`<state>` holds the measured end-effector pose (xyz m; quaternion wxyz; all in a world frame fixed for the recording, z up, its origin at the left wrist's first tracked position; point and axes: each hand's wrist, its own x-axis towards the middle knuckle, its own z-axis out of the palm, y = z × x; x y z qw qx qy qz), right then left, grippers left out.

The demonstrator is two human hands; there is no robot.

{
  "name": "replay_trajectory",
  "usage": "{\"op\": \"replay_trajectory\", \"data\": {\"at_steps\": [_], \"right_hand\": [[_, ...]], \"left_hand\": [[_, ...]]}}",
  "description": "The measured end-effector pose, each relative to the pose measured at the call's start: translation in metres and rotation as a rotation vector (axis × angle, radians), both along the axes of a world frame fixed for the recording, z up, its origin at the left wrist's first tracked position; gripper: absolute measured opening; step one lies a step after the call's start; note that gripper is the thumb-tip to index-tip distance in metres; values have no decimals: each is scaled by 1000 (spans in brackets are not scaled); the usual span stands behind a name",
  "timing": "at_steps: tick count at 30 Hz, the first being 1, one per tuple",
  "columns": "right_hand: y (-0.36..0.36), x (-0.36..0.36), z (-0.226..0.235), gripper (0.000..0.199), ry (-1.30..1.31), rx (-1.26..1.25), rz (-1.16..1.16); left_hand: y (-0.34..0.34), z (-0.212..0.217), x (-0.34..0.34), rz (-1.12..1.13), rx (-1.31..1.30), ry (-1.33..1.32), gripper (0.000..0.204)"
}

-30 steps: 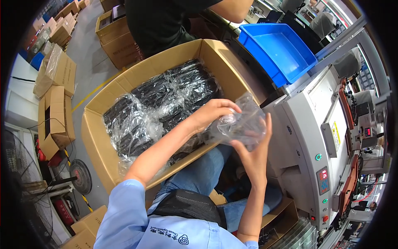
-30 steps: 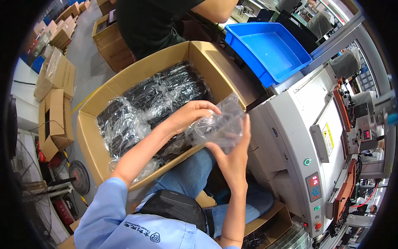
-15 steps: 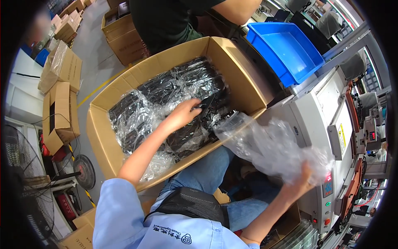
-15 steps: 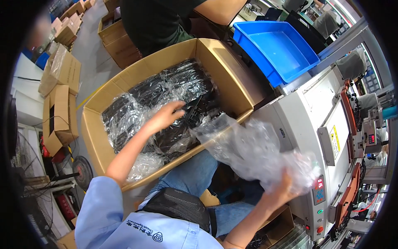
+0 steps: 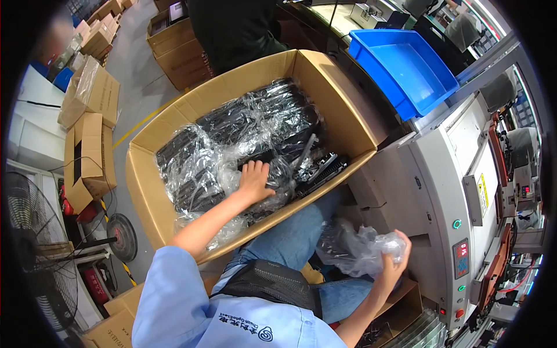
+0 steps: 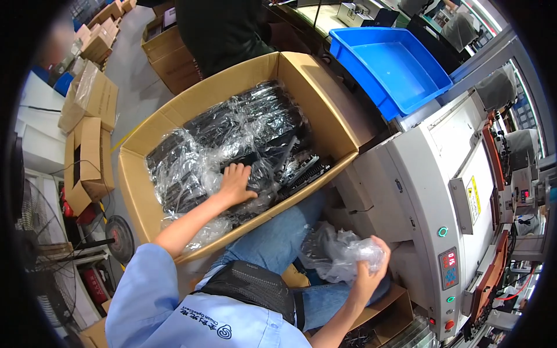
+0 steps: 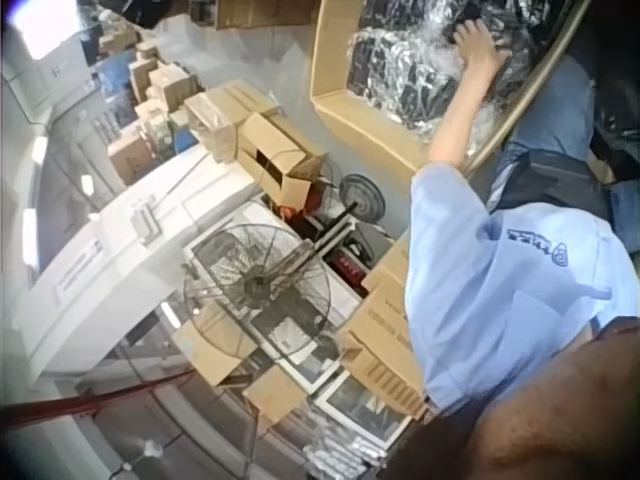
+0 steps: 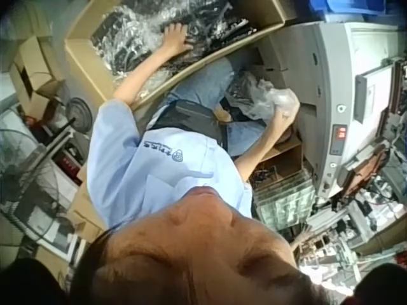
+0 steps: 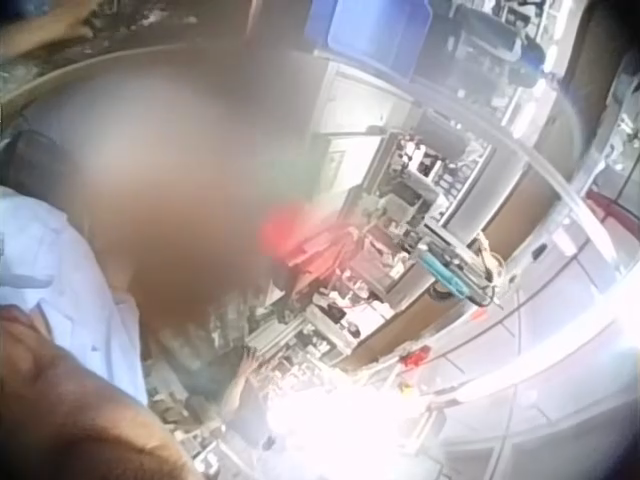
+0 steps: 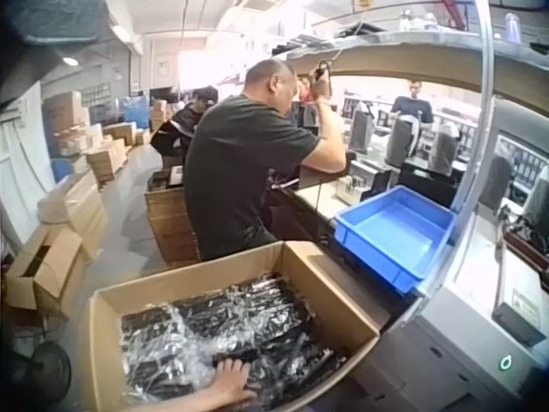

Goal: Unpack black electronic heatsinks from plastic bags and place them into a sorting machine and storage boxes.

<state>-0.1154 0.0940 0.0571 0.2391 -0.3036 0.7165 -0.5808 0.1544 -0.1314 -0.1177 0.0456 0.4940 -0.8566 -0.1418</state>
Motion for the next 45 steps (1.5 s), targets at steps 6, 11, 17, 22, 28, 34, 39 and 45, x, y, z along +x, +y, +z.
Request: {"op": "replay_trajectory", "data": {"at_steps": [6, 11, 17, 22, 28, 34, 39, 45], "right_hand": [[13, 13, -46, 31, -165, 164, 1], [17, 14, -62, 26, -177, -14, -37], [-2, 27, -45, 30, -180, -29, 83], [-47, 57, -24, 33, -129, 121, 360], [-80, 99, -31, 25, 415, 79, 551], [-84, 132, -20, 59, 525, 23, 831], [-86, 157, -41, 49, 696, 101, 668], [-85, 119, -40, 28, 513, 2, 292]], "left_hand": [[35, -23, 4, -91, 126, 30, 80], [7, 20, 16, 113, 285, 189, 76], [-21, 60, 53, 285, 505, 560, 83], [-22, 91, 78, 815, 799, 1133, 73], [-19, 106, 96, 928, 1195, 1344, 33], [-6, 84, 100, 804, 1457, 1567, 32], [-4, 64, 102, 797, 1467, 1610, 33], [-4, 55, 107, 856, 1389, 1671, 35]]}}
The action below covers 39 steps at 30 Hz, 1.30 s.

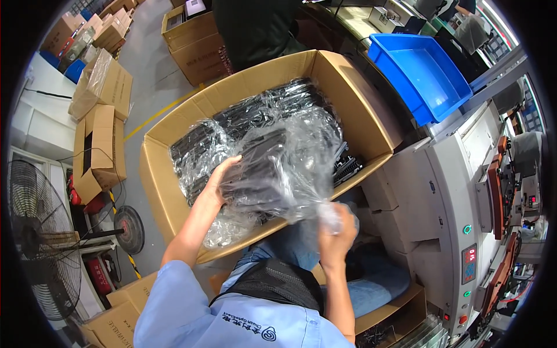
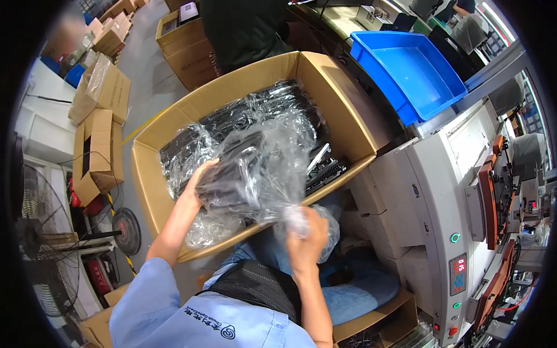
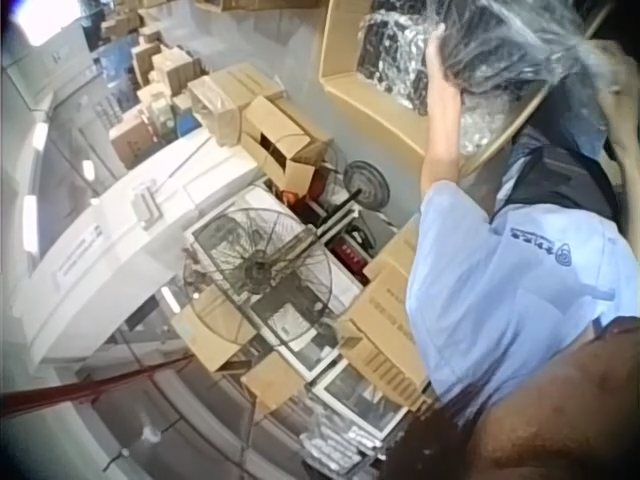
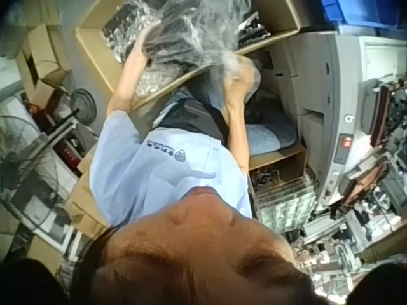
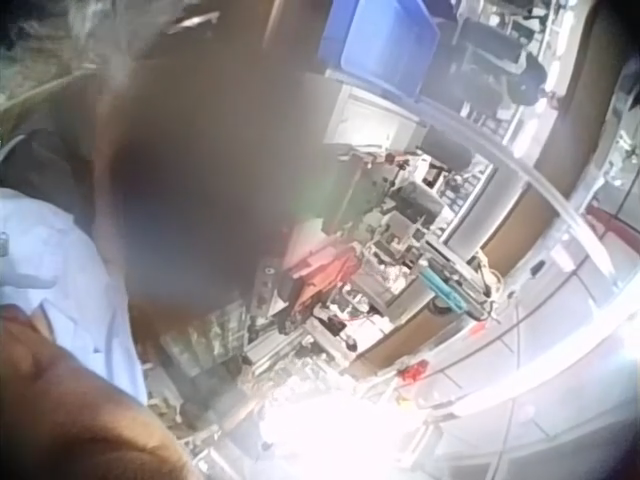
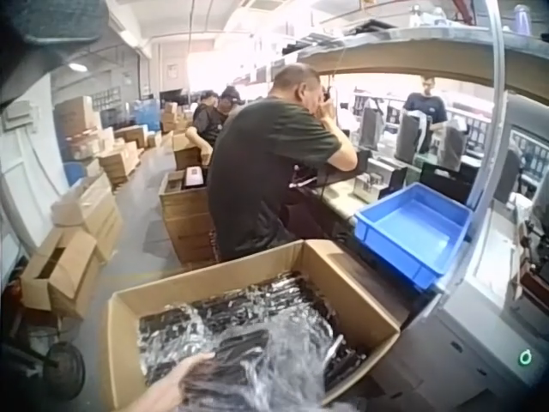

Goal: Unpack black electronic heatsinks from plastic bags and place them into a sorting machine and storage boxes.

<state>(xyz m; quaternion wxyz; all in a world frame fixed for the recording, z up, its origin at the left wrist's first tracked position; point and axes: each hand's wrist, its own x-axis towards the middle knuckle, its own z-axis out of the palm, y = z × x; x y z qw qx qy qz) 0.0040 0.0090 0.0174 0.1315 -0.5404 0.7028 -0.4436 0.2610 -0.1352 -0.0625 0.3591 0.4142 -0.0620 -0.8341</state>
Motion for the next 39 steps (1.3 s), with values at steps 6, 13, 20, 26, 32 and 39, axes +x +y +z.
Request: {"op": "replay_trajectory", "data": {"at_steps": [6, 13, 20, 26, 32, 39], "right_hand": [[-5, -32, 12, 11, -392, 16, -176], [-4, -37, 38, 47, 5, -56, -169], [-38, 13, 19, 63, -256, 89, 84], [-43, 11, 1, 22, -458, 119, 73], [-12, 19, 21, 34, -260, 26, 401], [13, 48, 24, 46, -147, -37, 743]], "left_hand": [[4, 27, -18, 24, -68, -2, 34], [13, 33, -29, 144, -233, -148, 58], [39, 57, -44, 205, -532, -170, 80], [57, 43, -42, 281, -449, -74, 77], [60, -3, -39, 189, 26, 250, 28], [64, -3, -46, 52, 41, -81, 36]]}}
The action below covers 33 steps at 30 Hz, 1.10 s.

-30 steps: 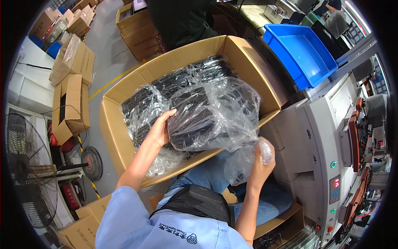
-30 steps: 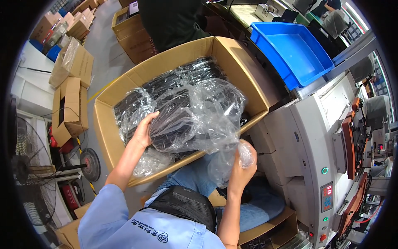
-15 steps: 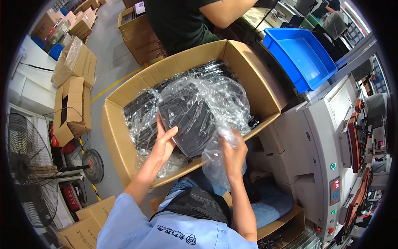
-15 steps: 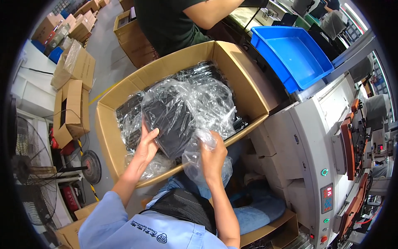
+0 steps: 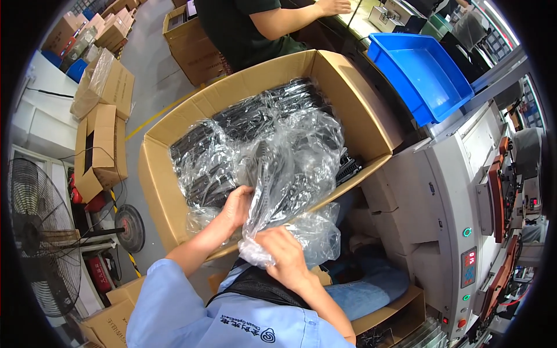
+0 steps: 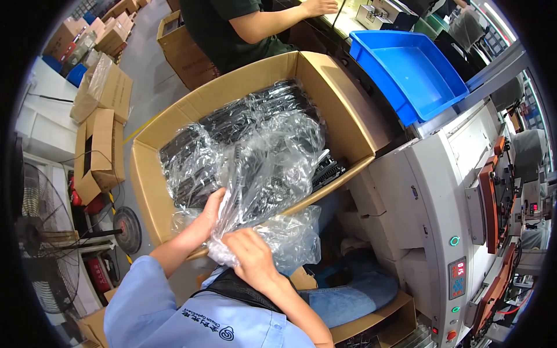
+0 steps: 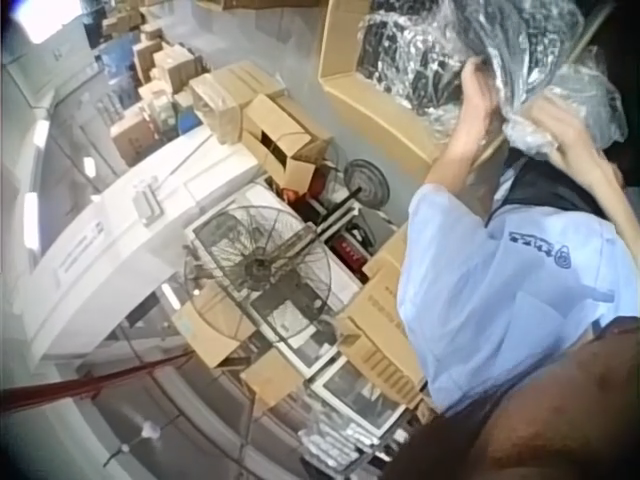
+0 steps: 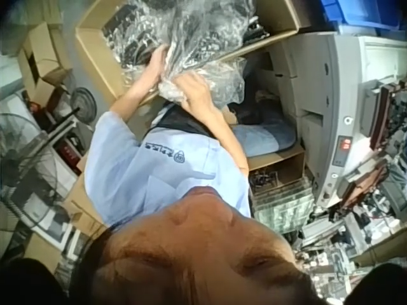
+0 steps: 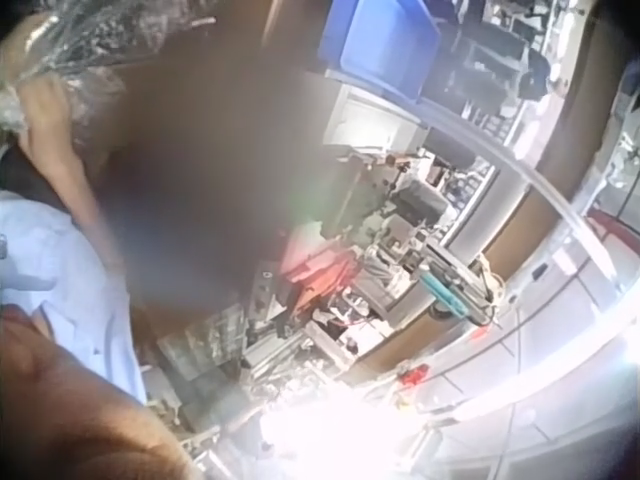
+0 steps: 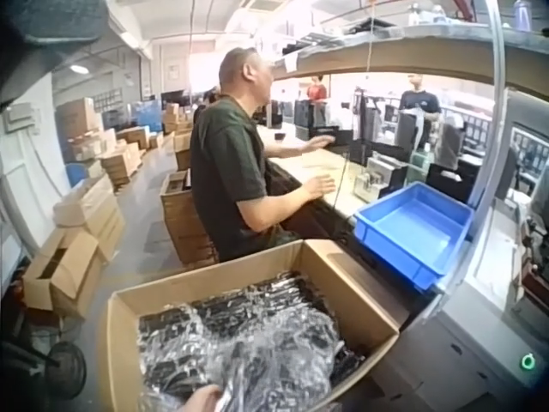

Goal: Unpack black electronic heatsinks from plastic bags and place them into a sorting machine and storage boxes.

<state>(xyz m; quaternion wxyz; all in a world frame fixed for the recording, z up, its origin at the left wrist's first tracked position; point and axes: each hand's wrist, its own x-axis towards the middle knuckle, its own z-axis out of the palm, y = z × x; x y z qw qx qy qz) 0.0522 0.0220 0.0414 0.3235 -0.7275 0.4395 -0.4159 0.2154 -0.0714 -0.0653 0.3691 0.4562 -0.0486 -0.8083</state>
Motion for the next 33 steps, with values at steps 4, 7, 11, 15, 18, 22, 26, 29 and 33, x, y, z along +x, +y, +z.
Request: {"op": "replay_trajectory", "data": {"at_steps": [4, 7, 11, 15, 18, 22, 26, 29, 33], "right_hand": [[5, -5, 7, 44, -3, 30, 54], [4, -23, 17, 31, -93, 48, -55], [2, -45, 21, 23, -172, 64, -172], [-7, -53, 24, 24, -177, 87, -174], [-12, -53, 29, 24, -143, 103, -131], [-11, -56, 31, 28, -80, 43, -136], [-14, -70, 34, 18, -44, -42, -437], [-16, -85, 36, 17, -424, 239, -719], [-41, -103, 45, 16, -499, 80, -789]], "left_hand": [[3, -5, 2, -49, 17, 57, 23], [-9, -21, 12, -220, -116, -166, 48], [-31, 36, 7, -265, -465, -686, 66], [-82, 75, -5, -700, -1380, -1084, 73], [-102, 81, -32, -965, -1630, -1121, 67], [-122, 64, -52, -1262, -1723, -1197, 33], [-130, 64, -36, -780, -1237, -994, 11], [-117, 87, -6, -465, -1125, -676, 19], [-78, 139, 16, -423, -1102, -489, 23]]}}
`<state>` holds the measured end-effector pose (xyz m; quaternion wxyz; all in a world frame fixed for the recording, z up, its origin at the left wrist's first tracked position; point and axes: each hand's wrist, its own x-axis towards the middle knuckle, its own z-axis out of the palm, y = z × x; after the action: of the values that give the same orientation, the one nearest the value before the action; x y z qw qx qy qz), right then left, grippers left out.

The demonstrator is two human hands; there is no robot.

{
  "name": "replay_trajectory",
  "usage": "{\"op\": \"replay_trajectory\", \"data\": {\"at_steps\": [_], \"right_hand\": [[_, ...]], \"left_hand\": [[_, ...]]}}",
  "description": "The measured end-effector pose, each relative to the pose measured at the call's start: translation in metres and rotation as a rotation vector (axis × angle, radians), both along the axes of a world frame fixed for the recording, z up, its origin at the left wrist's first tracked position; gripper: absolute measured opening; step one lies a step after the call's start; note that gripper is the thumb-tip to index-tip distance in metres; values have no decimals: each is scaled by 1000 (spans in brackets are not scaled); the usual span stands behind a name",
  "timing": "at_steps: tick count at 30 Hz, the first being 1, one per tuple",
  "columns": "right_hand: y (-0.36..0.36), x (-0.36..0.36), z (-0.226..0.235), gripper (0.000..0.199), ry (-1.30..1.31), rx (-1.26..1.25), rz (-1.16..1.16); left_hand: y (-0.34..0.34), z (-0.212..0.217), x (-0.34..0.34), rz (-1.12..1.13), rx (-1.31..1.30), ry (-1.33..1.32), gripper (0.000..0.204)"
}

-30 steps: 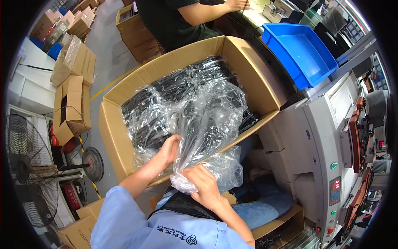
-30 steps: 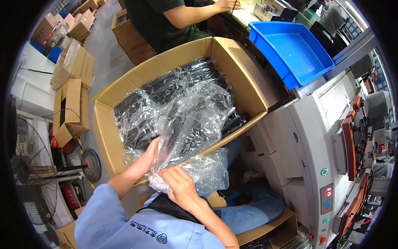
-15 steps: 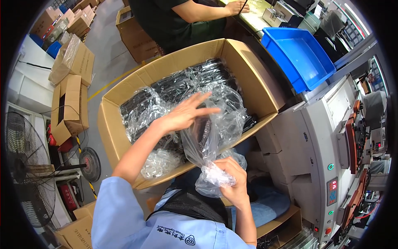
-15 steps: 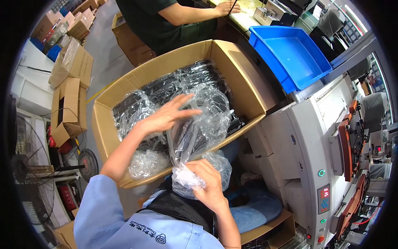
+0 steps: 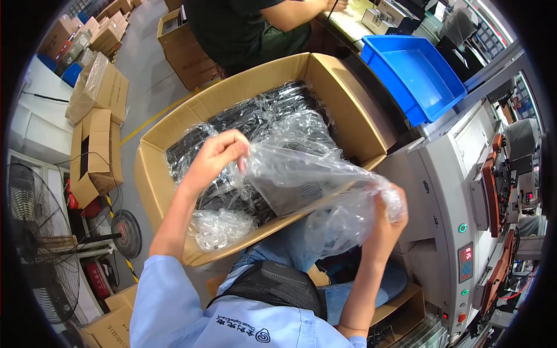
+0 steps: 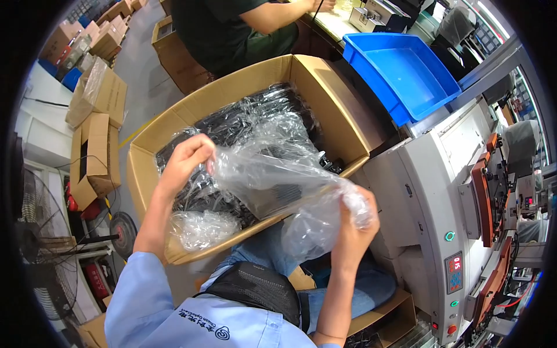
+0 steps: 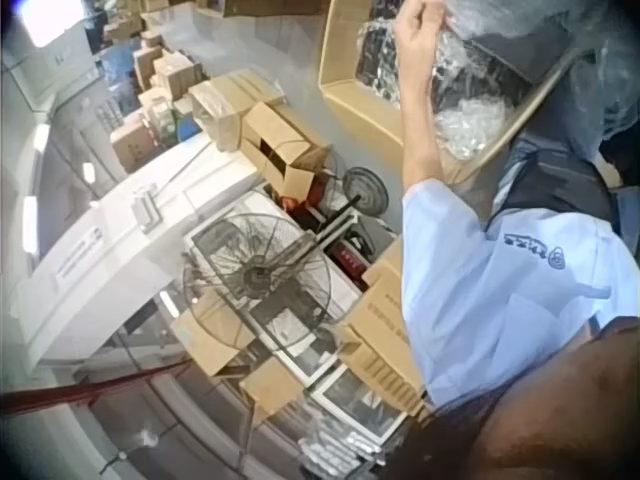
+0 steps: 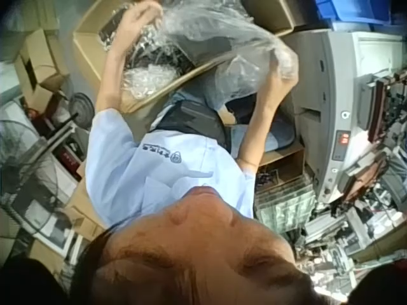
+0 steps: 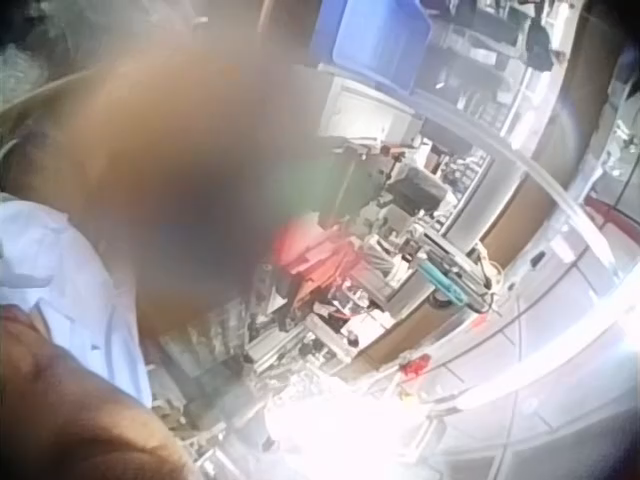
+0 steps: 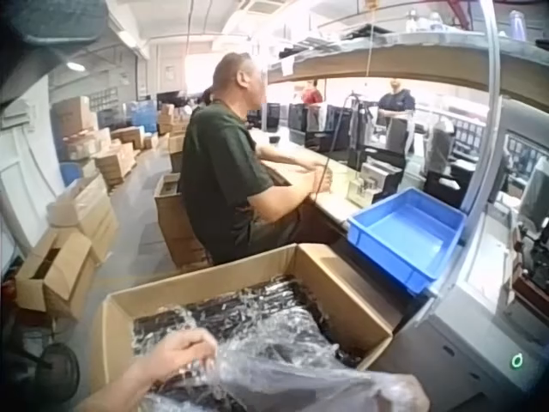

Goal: Unpack black electronic heatsinks from plastic bags and place them into a sorting machine and storage boxes.

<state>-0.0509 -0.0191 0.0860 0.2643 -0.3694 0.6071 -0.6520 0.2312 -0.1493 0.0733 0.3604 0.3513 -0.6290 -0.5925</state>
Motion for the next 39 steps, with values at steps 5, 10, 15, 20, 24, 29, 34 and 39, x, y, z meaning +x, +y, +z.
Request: {"op": "replay_trajectory", "data": {"at_steps": [5, 10, 15, 20, 24, 29, 34, 39], "right_hand": [[3, -3, 34, 16, -31, -115, -53], [28, 0, 45, 39, -48, -226, 53], [53, 36, 23, 90, 54, 1, 555], [87, 16, 15, 70, 62, 132, 141], [162, -3, 8, 61, 46, 120, 24], [202, -53, 4, 57, 133, 139, -17], [203, -76, 4, 53, 202, 167, -57], [210, -86, 3, 49, 285, 182, -81]], "left_hand": [[41, 40, 3, -23, 37, 161, 20], [76, 82, -15, -143, -9, 475, 11], [68, 107, -72, -503, -200, 319, 8], [70, 91, -117, -547, -123, 532, 16], [19, 48, -99, -164, -181, 247, 24], [-1, -113, -52, -173, -566, -604, 47], [46, -158, -35, 251, -124, -552, 53], [53, -188, -25, 27, 1023, -105, 87]]}}
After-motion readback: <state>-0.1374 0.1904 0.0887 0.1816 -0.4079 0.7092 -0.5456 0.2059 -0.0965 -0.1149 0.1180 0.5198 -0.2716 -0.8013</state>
